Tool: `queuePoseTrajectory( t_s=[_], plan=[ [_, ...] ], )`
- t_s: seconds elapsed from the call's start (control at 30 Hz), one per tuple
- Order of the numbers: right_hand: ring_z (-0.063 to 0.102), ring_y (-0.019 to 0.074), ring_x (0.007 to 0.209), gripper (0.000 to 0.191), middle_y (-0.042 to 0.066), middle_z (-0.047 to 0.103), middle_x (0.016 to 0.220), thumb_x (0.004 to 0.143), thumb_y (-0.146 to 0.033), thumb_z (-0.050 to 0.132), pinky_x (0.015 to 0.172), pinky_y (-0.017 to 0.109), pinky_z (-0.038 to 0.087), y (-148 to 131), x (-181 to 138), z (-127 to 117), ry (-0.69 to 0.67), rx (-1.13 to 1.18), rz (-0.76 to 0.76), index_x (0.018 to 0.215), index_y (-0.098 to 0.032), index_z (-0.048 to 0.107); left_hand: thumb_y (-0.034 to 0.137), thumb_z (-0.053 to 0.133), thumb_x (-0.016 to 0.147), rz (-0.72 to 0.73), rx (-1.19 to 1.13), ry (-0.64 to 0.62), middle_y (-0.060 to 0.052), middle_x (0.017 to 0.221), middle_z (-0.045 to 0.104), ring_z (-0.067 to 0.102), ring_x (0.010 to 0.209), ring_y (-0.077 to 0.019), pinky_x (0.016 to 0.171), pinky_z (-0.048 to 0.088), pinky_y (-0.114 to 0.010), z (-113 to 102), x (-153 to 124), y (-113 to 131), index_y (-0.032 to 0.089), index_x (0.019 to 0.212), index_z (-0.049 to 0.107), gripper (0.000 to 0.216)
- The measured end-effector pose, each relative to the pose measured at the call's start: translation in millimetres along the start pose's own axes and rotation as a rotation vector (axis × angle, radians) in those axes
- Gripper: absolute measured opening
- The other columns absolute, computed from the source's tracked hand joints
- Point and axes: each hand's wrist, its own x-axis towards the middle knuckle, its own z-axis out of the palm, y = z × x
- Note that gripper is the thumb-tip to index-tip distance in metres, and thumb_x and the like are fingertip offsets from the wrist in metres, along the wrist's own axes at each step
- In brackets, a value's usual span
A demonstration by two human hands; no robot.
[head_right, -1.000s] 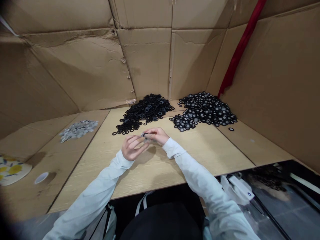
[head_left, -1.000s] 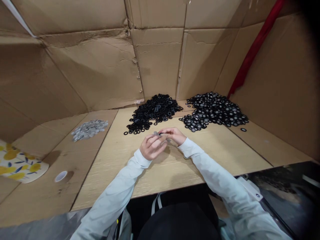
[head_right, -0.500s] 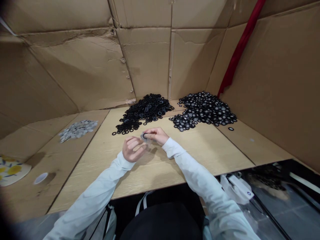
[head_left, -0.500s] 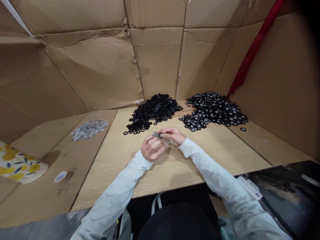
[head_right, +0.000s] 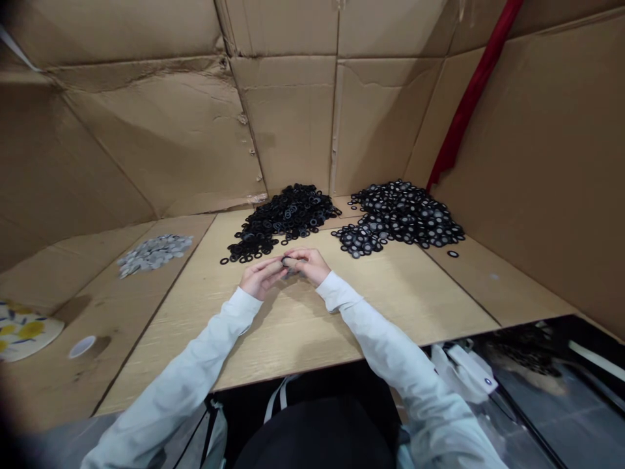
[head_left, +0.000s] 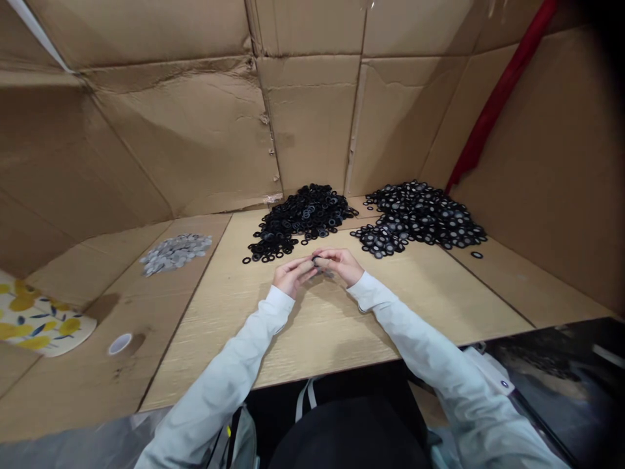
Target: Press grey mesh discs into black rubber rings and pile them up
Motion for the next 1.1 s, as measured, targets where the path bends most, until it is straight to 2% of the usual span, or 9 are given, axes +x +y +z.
queuePoseTrajectory(
  t_s=[0.1,0.27,0.4,0.67,0.77,0.97,1.1],
  plan=[
    [0.051,0.0109,0.069,0.015,0.004,0.059,0.086,0.050,-0.028,0.068,0.057,0.023,0.039,2.3,0.2,-0.1,-0.005,0.065,0.048,0.054,-0.015,0.063,0.011,0.071,0.046,-0.010,-0.011,0.019,-0.008,0.077,0.066,0.062,0.072,-0.0173,0.083,0.044,-0.035,1.4,-1.6,-0.9,0.009,0.069,0.064,0.024],
    [0.052,0.0089,0.064,0.020,0.004,0.060,0.085,0.046,-0.028,0.071,0.056,0.022,0.039,3.4,-0.6,-2.9,-0.066,0.285,0.210,0.060,-0.015,0.066,0.015,0.074,0.043,0.014,-0.005,0.008,-0.008,0.075,0.067,0.062,0.067,-0.0158,0.079,0.047,-0.032,0.9,-0.6,-1.3,0.009,0.069,0.065,0.028],
    [0.053,0.0088,0.065,0.023,0.004,0.061,0.082,0.041,-0.024,0.073,0.058,0.021,0.039,1.3,-2.3,-4.9,-0.100,0.363,0.247,0.060,-0.015,0.067,0.018,0.074,0.043,0.062,0.011,0.024,-0.007,0.076,0.066,0.061,0.065,-0.0143,0.075,0.048,-0.031,1.3,-0.4,-3.4,0.010,0.068,0.065,0.027],
    [0.051,0.0067,0.061,0.020,0.001,0.061,0.072,0.046,-0.025,0.072,0.057,0.021,0.038,6.0,-1.5,-1.6,-0.046,0.346,0.256,0.062,-0.015,0.067,0.017,0.073,0.045,0.010,0.005,0.020,-0.006,0.077,0.066,0.061,0.067,-0.0140,0.077,0.047,-0.031,1.5,0.1,-6.7,0.011,0.076,0.064,0.033],
    [0.052,0.0079,0.062,0.021,0.002,0.062,0.071,0.046,-0.027,0.071,0.059,0.022,0.038,6.1,-1.3,-0.5,-0.057,0.338,0.272,0.061,-0.014,0.066,0.019,0.074,0.044,-0.013,0.010,0.004,-0.006,0.072,0.066,0.061,0.064,-0.0145,0.076,0.047,-0.032,-0.3,1.7,-7.8,0.010,0.071,0.064,0.030],
    [0.051,0.0096,0.064,0.020,0.004,0.061,0.080,0.045,-0.025,0.070,0.057,0.023,0.038,6.2,-0.9,-1.3,-0.023,0.292,0.290,0.060,-0.014,0.066,0.024,0.075,0.041,-0.056,0.120,0.018,-0.004,0.060,0.063,0.059,0.053,-0.0133,0.067,0.049,-0.030,-2.6,5.2,-9.8,0.009,0.067,0.061,0.032],
    [0.049,0.0097,0.065,0.016,0.007,0.054,0.096,0.043,-0.024,0.069,0.053,0.023,0.037,13.7,3.3,-1.6,0.091,0.151,0.224,0.053,-0.012,0.063,0.028,0.073,0.044,-0.026,0.170,0.033,-0.003,0.057,0.061,0.058,0.052,-0.0120,0.062,0.049,-0.029,1.5,7.4,-14.3,0.009,0.064,0.060,0.031]
  ],
)
